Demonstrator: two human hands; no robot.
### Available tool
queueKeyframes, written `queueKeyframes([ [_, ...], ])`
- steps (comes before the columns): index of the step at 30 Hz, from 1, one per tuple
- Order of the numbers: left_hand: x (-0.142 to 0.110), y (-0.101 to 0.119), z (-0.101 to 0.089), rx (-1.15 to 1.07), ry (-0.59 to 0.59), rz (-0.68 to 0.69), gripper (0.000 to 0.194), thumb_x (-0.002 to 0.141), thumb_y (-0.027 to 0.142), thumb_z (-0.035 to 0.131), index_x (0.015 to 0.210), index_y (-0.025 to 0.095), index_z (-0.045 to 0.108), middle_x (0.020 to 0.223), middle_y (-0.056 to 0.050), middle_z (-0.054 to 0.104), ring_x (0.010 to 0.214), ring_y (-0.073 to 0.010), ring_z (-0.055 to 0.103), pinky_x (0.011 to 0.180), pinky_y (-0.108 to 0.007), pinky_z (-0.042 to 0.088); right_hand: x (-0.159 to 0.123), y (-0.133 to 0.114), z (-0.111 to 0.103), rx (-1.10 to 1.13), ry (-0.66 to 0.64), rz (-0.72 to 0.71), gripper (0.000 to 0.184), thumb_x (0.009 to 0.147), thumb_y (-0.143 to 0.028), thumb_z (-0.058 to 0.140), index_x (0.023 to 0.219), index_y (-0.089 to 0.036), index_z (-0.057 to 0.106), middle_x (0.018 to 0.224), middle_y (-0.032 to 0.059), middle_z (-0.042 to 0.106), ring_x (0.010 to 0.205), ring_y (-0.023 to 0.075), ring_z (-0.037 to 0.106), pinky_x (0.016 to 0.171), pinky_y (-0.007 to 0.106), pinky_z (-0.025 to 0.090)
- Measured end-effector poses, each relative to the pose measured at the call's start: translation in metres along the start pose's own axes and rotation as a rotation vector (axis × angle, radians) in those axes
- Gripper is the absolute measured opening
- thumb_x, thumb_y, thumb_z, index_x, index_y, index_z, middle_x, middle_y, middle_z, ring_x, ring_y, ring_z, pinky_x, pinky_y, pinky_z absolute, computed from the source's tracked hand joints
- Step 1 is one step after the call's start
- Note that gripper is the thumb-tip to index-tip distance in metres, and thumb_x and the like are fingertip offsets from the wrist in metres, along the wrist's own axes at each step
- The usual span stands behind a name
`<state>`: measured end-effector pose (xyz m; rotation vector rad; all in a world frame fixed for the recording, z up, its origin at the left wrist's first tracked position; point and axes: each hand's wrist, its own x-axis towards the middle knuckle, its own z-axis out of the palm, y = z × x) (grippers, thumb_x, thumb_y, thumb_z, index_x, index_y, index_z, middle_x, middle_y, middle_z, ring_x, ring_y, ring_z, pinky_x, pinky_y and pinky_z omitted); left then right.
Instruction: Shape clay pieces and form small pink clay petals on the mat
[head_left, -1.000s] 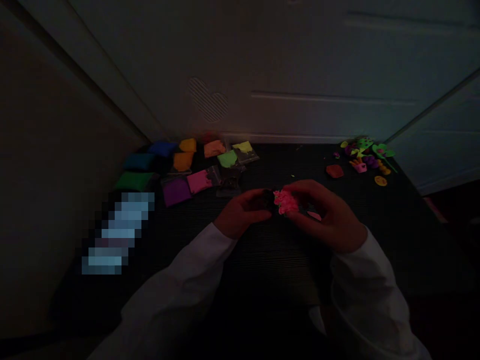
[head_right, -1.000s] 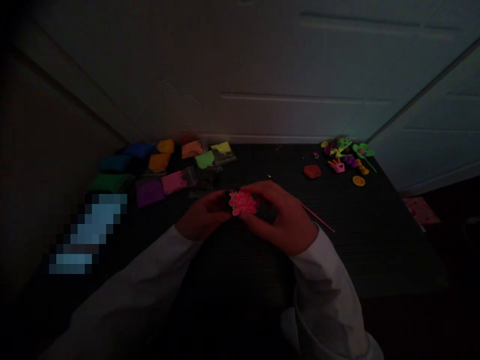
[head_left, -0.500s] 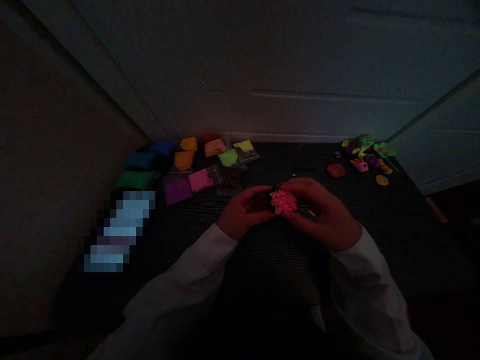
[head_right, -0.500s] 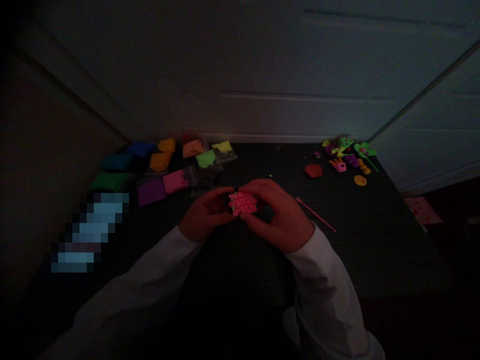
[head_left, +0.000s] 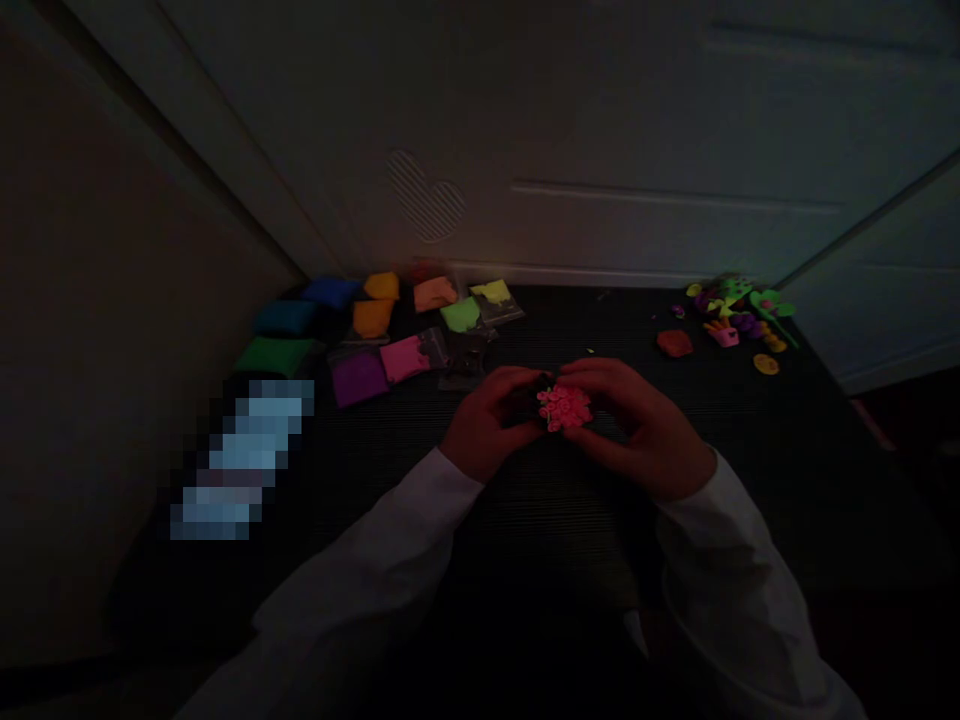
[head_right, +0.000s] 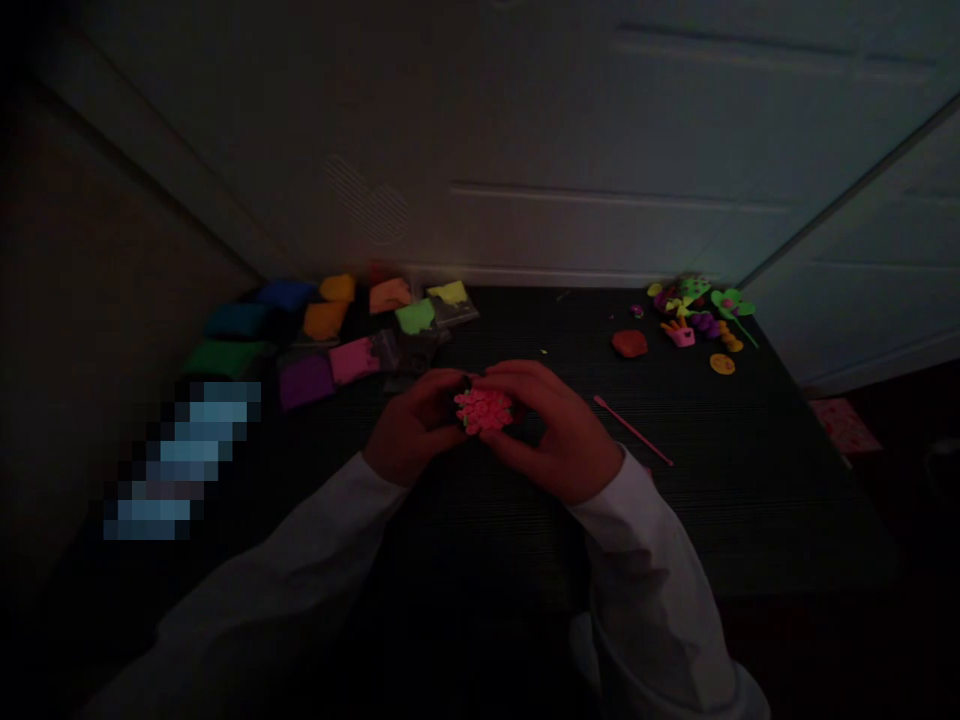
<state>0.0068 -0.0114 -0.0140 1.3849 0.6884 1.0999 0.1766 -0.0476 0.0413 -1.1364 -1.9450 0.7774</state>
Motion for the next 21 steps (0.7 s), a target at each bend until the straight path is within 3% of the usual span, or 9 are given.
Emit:
queueKeyframes([
  [10, 0.0001, -0.0009, 0.0000, 0.004, 0.043, -0.042, 0.042, 0.056, 0.010, 0.066, 0.095, 0.021, 0.054, 0.100, -0.004, 0.050, 0.094, -0.0178, 0.050, 0.081, -0.031, 0.041, 0.0004, -0.0021, 0.0024, 0.080, 0.012, 0.023, 0.045, 0.069, -0.019, 0.057, 0.112, -0.026, 0.044, 0.111, 0.0058, 0.046, 0.101, 0.0187, 0.046, 0.080, 0.032, 0.044],
  [21, 0.0014, -0.0035, -0.0010, 0.144, 0.068, -0.046, 0.042, 0.058, 0.012, 0.064, 0.097, 0.020, 0.050, 0.101, -0.005, 0.051, 0.094, -0.0171, 0.051, 0.082, -0.032, 0.043, 0.0002, -0.0008, 0.0034, 0.182, 0.077, 0.029, 0.041, 0.068, -0.014, 0.057, 0.107, -0.024, 0.047, 0.107, 0.0061, 0.047, 0.099, 0.0191, 0.047, 0.084, 0.035, 0.042],
])
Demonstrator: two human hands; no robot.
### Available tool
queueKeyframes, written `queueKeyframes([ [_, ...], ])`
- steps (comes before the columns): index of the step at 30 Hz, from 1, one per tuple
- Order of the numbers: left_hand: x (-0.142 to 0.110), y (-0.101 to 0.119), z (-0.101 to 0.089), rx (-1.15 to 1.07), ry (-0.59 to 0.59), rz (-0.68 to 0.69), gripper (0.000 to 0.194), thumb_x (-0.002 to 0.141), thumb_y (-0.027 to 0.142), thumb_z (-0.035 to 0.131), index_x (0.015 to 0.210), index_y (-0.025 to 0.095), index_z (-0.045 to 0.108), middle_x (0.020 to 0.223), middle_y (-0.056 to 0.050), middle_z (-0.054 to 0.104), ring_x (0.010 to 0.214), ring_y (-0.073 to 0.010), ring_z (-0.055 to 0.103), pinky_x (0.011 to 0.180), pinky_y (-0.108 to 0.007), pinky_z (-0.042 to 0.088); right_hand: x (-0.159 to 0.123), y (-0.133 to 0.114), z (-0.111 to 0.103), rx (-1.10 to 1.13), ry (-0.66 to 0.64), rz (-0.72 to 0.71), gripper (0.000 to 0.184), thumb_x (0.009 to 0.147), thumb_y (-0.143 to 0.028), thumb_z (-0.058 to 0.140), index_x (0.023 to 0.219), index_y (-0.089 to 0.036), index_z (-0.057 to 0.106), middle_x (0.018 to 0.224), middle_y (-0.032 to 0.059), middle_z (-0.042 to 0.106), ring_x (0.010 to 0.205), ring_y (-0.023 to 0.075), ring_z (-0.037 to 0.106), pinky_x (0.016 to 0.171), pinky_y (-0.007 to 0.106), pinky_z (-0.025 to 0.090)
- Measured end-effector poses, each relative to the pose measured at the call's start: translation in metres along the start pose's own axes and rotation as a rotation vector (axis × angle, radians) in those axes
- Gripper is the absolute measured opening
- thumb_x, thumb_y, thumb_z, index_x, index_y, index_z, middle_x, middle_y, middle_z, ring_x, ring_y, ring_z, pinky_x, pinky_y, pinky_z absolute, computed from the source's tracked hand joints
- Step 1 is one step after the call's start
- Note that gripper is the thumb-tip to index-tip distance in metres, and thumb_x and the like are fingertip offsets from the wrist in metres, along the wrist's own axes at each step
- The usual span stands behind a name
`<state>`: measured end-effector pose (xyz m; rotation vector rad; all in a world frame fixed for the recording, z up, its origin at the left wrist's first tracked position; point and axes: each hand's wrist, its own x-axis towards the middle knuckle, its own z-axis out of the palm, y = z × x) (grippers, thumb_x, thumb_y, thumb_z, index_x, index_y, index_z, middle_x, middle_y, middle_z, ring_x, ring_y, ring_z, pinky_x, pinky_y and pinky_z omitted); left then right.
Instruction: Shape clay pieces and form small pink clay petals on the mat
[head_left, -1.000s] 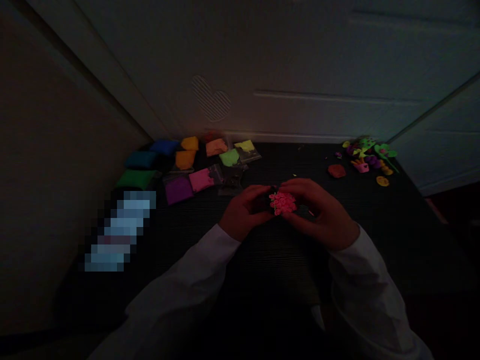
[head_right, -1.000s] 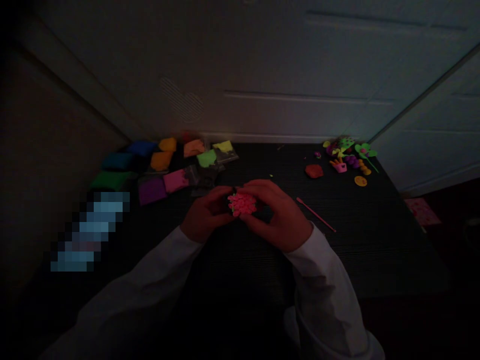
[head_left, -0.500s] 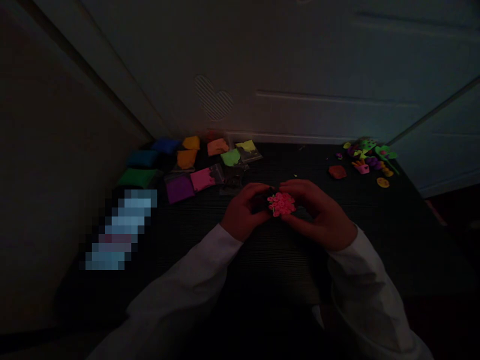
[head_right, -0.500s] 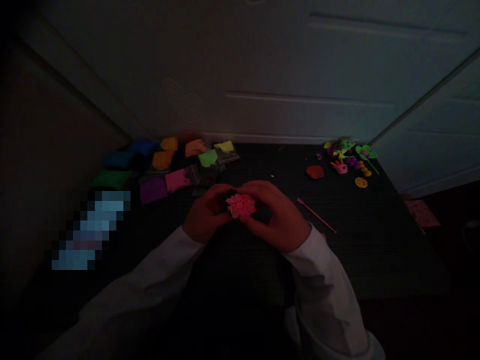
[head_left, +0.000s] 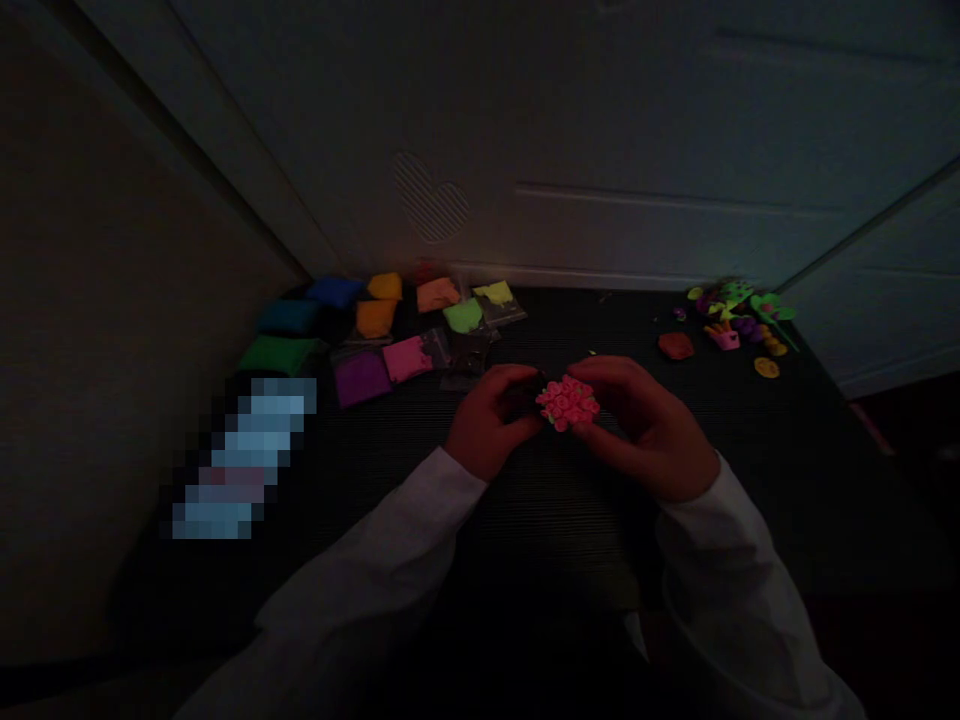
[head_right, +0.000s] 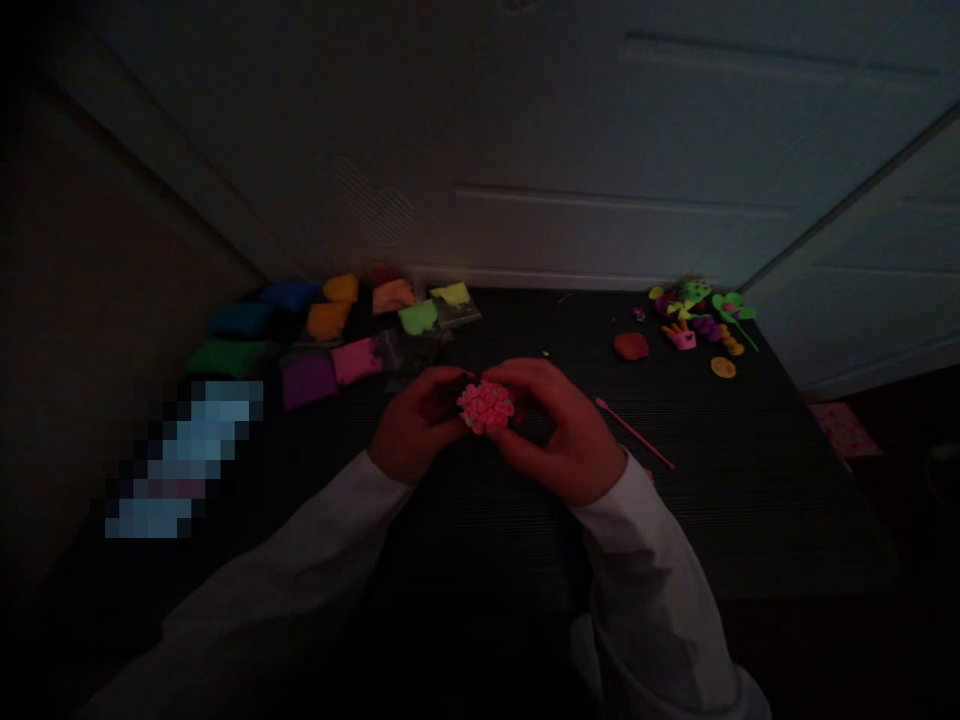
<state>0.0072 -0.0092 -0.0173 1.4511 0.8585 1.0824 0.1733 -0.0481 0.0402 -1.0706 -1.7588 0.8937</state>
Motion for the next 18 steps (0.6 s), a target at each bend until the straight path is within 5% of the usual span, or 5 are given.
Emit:
queueKeyframes([
  [8, 0.002, 0.003, 0.001, -0.071, 0.070, -0.057, 0.043, 0.057, 0.013, 0.066, 0.097, 0.019, 0.052, 0.101, -0.005, 0.054, 0.095, -0.0172, 0.052, 0.085, -0.034, 0.042, 0.000, 0.000, 0.000, 0.140, 0.069, 0.034, 0.033, 0.069, -0.015, 0.058, 0.100, -0.022, 0.051, 0.106, 0.0055, 0.049, 0.098, 0.0175, 0.049, 0.084, 0.033, 0.042],
  [18, 0.008, -0.008, -0.001, -0.371, 0.114, -0.174, 0.051, 0.057, 0.013, 0.067, 0.104, 0.022, 0.050, 0.101, -0.002, 0.058, 0.096, -0.0161, 0.053, 0.092, -0.037, 0.036, 0.009, 0.038, -0.017, -0.037, 0.406, 0.272, 0.032, 0.066, -0.026, 0.059, 0.097, -0.023, 0.051, 0.098, 0.0029, 0.057, 0.085, 0.0163, 0.057, 0.077, 0.035, 0.046],
])
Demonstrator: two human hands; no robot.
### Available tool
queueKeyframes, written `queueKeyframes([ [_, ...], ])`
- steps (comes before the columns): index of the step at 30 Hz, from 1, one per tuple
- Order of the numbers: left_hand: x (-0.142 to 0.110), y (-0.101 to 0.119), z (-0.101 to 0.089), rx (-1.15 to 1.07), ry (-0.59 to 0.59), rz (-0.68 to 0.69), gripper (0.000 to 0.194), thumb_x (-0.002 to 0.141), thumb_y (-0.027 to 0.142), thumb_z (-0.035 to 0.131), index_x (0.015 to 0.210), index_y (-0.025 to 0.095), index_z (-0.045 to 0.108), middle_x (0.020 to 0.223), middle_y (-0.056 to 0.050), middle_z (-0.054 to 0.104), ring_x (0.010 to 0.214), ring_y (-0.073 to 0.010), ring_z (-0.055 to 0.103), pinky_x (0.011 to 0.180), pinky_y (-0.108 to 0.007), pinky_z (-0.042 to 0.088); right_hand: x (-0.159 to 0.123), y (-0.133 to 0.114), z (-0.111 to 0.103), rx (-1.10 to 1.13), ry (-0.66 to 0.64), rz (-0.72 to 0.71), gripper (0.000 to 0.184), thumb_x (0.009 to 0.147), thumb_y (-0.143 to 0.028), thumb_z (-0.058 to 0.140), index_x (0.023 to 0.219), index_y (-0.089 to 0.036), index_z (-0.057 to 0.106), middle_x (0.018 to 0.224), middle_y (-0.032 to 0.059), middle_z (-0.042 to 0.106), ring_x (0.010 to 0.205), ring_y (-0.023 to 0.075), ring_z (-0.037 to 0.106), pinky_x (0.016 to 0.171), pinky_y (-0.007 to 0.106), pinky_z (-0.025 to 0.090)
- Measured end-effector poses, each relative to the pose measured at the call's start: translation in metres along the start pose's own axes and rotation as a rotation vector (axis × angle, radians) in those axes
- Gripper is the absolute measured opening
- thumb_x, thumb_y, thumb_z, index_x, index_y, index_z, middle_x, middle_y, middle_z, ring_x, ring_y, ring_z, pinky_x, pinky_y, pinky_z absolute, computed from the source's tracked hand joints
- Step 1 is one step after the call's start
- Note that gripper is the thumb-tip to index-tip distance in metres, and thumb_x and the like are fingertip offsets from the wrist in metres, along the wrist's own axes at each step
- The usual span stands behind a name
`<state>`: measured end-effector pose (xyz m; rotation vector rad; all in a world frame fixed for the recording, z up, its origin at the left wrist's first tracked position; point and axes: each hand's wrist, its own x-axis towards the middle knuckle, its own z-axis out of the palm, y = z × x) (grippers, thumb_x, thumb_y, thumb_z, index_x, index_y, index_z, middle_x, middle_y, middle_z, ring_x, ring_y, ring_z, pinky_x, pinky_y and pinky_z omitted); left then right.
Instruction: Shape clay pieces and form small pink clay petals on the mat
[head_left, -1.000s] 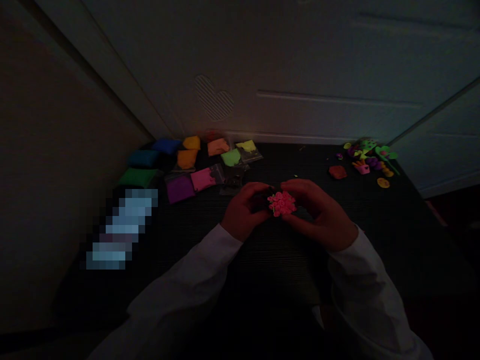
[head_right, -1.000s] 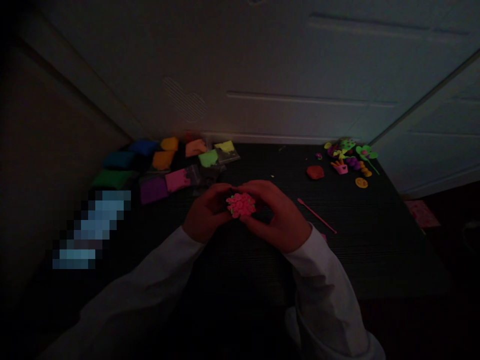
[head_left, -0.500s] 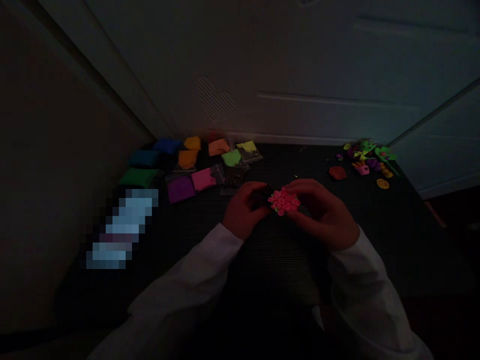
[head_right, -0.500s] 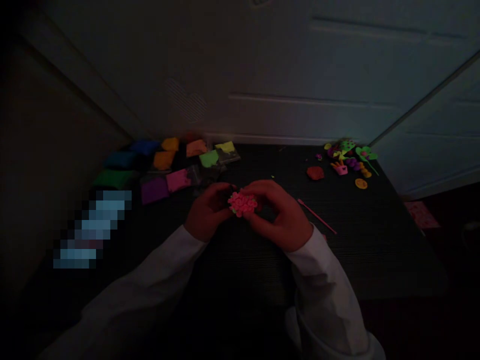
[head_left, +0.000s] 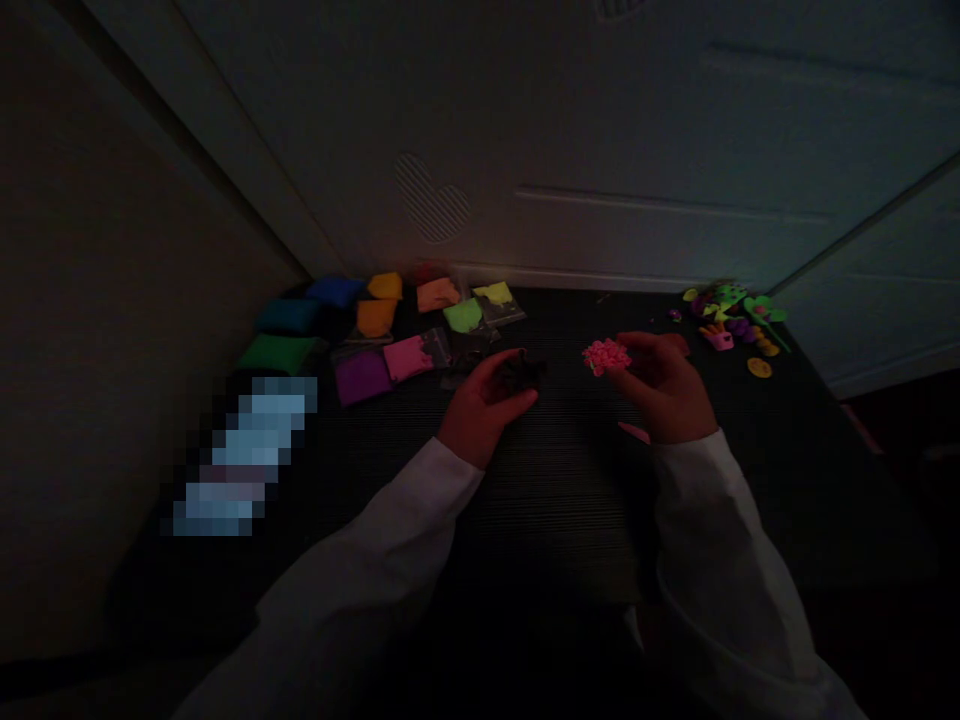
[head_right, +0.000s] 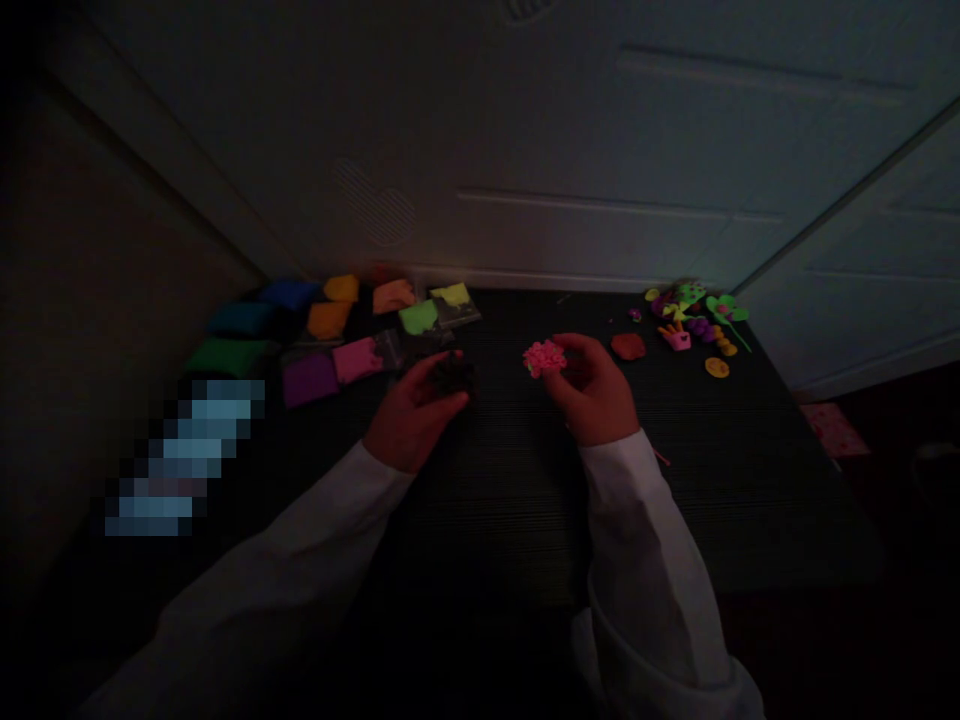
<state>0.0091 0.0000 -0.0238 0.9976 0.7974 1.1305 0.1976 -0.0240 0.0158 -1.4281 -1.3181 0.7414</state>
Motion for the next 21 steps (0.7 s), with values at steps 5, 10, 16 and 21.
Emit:
queueKeyframes([
  [5, -0.002, 0.004, 0.001, 0.029, -0.056, 0.055, 0.048, 0.060, 0.012, 0.064, 0.104, 0.023, 0.047, 0.101, -0.003, 0.059, 0.098, -0.0157, 0.053, 0.093, -0.038, 0.035, 0.009, 0.021, -0.008, -0.335, 0.069, 0.213, 0.040, 0.063, -0.033, 0.058, 0.102, -0.023, 0.051, 0.101, 0.0063, 0.057, 0.081, 0.0192, 0.057, 0.065, 0.037, 0.049],
  [10, -0.005, 0.009, 0.005, 0.088, -0.048, 0.100, 0.037, 0.060, 0.011, 0.064, 0.093, 0.019, 0.048, 0.101, -0.004, 0.059, 0.096, -0.0155, 0.054, 0.092, -0.037, 0.036, 0.013, 0.035, -0.016, -0.563, 0.068, 0.221, 0.037, 0.065, -0.033, 0.054, 0.099, -0.019, 0.054, 0.096, 0.0087, 0.057, 0.082, 0.0215, 0.056, 0.071, 0.042, 0.045],
  [16, -0.004, 0.004, 0.004, 0.081, -0.031, 0.077, 0.037, 0.058, 0.013, 0.066, 0.091, 0.018, 0.050, 0.101, -0.003, 0.058, 0.097, -0.0153, 0.053, 0.092, -0.036, 0.036, 0.010, 0.021, -0.008, -0.683, 0.140, -0.157, 0.030, 0.069, -0.029, 0.052, 0.097, -0.016, 0.055, 0.099, 0.0109, 0.054, 0.098, 0.0236, 0.048, 0.085, 0.044, 0.037],
  [21, -0.001, -0.005, 0.001, 0.085, -0.010, 0.042, 0.039, 0.057, 0.017, 0.067, 0.093, 0.019, 0.053, 0.096, -0.002, 0.060, 0.091, -0.0159, 0.055, 0.089, -0.037, 0.040, -0.010, -0.006, 0.022, -0.334, -0.332, -0.338, 0.038, 0.072, -0.027, 0.052, 0.109, -0.022, 0.047, 0.107, 0.0061, 0.053, 0.100, 0.0173, 0.048, 0.083, 0.035, 0.042],
])
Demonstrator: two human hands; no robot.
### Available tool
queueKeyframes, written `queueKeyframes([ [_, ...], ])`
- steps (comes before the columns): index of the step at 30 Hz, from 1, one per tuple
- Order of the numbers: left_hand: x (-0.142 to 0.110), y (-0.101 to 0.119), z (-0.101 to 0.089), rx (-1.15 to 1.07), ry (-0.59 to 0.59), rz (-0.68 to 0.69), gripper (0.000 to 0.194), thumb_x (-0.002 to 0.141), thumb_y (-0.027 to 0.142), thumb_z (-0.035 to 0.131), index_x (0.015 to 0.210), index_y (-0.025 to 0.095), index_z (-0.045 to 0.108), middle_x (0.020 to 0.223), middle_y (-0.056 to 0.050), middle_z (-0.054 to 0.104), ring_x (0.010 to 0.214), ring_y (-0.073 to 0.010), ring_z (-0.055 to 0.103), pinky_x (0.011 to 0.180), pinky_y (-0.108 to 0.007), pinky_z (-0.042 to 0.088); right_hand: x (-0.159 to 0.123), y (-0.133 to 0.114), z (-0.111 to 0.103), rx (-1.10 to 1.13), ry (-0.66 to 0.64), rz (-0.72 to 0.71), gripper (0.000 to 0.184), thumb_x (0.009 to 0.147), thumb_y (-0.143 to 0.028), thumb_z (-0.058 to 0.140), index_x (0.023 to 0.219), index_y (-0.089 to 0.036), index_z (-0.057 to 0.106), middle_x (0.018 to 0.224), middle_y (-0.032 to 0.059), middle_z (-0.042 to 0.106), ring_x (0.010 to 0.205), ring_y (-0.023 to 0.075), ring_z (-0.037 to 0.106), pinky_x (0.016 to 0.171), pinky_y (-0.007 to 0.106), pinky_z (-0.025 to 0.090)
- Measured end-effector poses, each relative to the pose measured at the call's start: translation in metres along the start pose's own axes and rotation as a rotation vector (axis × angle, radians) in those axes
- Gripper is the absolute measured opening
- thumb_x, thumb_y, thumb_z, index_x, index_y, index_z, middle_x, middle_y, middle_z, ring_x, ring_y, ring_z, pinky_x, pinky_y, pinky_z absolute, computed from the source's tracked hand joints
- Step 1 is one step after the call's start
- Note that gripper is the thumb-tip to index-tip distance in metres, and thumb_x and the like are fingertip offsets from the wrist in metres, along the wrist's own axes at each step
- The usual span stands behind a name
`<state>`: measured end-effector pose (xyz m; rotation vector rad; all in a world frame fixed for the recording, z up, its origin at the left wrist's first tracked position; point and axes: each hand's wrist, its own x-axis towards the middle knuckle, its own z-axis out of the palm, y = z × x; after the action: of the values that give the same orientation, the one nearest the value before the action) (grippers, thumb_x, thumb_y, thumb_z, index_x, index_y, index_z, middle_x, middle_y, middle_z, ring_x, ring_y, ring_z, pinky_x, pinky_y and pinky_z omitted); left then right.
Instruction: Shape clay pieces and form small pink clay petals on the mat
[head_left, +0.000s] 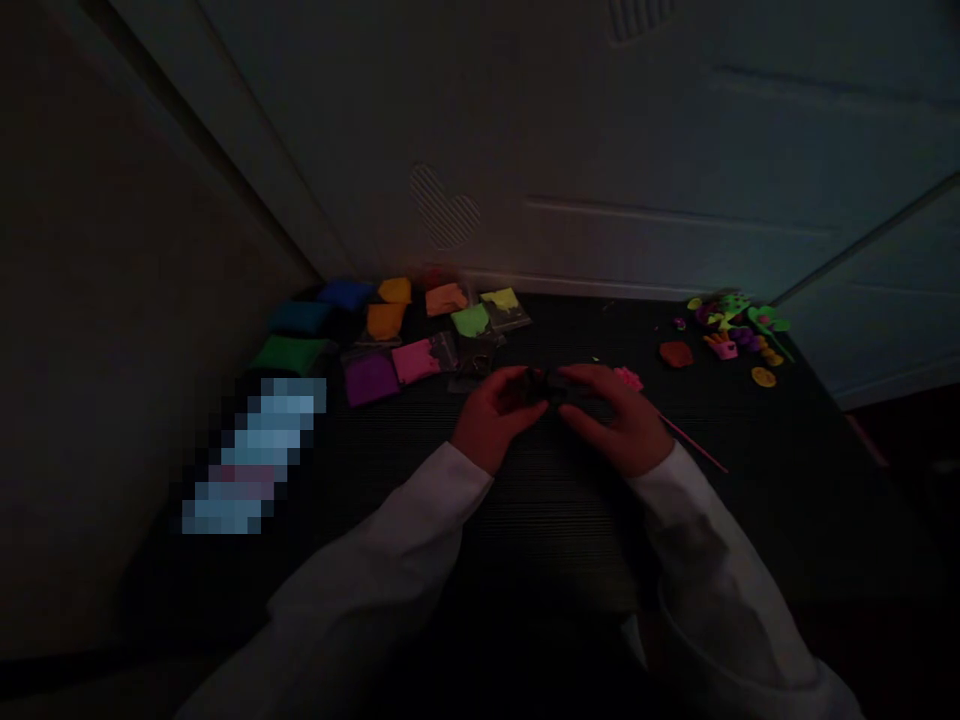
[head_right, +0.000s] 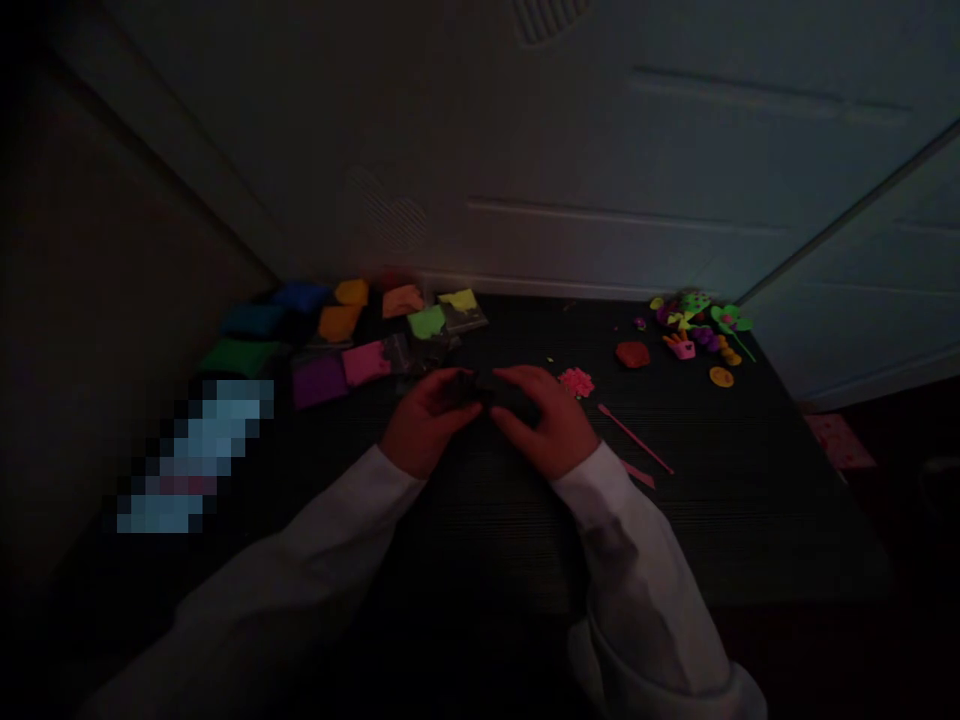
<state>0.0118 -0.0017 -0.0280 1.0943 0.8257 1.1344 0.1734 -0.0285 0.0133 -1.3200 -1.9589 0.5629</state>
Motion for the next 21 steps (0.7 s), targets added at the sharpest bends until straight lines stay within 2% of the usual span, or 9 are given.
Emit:
queueKeyframes([
  [2, 0.000, -0.001, -0.001, 0.007, 0.005, -0.005, 0.038, 0.058, 0.018, 0.066, 0.094, 0.019, 0.054, 0.094, -0.001, 0.061, 0.090, -0.0162, 0.056, 0.088, -0.037, 0.040, -0.001, -0.007, 0.009, 0.050, -0.012, -0.028, 0.038, 0.072, -0.028, 0.053, 0.109, -0.022, 0.047, 0.106, 0.0061, 0.055, 0.098, 0.0172, 0.050, 0.081, 0.034, 0.043],
  [5, -0.001, 0.001, 0.000, 0.014, 0.021, -0.030, 0.040, 0.059, 0.018, 0.065, 0.097, 0.019, 0.053, 0.096, -0.002, 0.061, 0.092, -0.0172, 0.056, 0.088, -0.037, 0.040, -0.001, -0.008, 0.016, 0.042, 0.054, 0.008, 0.033, 0.073, -0.029, 0.052, 0.105, -0.022, 0.050, 0.100, 0.0055, 0.058, 0.090, 0.0169, 0.053, 0.077, 0.034, 0.045],
  [10, -0.003, 0.004, 0.002, 0.041, 0.021, -0.033, 0.040, 0.059, 0.017, 0.065, 0.097, 0.018, 0.052, 0.098, -0.003, 0.061, 0.094, -0.0179, 0.056, 0.089, -0.037, 0.039, 0.000, -0.005, 0.016, 0.026, 0.102, 0.053, 0.027, 0.073, -0.029, 0.052, 0.100, -0.023, 0.053, 0.095, 0.0043, 0.060, 0.083, 0.0163, 0.056, 0.072, 0.033, 0.047],
  [21, -0.002, 0.007, 0.002, 0.016, 0.027, -0.059, 0.041, 0.059, 0.018, 0.065, 0.098, 0.016, 0.054, 0.099, -0.004, 0.062, 0.094, -0.0176, 0.055, 0.091, -0.038, 0.038, -0.001, -0.003, 0.019, 0.022, 0.172, 0.095, 0.025, 0.073, -0.021, 0.048, 0.098, -0.022, 0.053, 0.093, 0.0033, 0.061, 0.081, 0.0158, 0.057, 0.073, 0.032, 0.047],
])
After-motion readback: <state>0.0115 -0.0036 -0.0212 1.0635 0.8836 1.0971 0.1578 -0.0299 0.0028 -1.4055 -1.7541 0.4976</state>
